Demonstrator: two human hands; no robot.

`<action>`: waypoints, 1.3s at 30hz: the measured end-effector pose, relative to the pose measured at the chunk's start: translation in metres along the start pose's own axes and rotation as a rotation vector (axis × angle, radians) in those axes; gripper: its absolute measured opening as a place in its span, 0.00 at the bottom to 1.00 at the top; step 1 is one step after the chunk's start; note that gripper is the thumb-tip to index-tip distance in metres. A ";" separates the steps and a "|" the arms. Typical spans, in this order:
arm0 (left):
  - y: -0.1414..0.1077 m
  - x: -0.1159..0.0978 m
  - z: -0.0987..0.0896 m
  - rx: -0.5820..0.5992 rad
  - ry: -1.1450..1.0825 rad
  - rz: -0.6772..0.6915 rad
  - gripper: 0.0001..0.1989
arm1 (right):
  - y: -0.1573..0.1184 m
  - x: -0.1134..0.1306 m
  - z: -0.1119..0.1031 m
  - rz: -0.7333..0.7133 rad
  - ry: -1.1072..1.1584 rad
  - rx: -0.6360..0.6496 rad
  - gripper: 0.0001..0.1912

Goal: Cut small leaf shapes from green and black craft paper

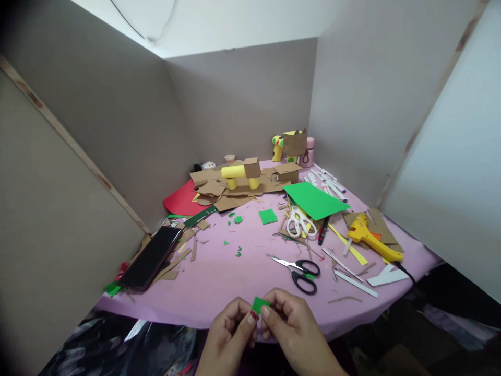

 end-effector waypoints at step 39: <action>-0.001 0.006 -0.005 -0.019 0.045 -0.109 0.13 | 0.006 -0.010 -0.008 -0.011 -0.156 -0.037 0.18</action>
Point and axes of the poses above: each hand's wrist, its own y-axis towards the middle knuckle, its own z-axis out of the palm, x = y × z, the point moved 4 cm from there along y, towards the middle knuckle, and after that the axes turned 2 degrees about -y, right-handed, at the moved point
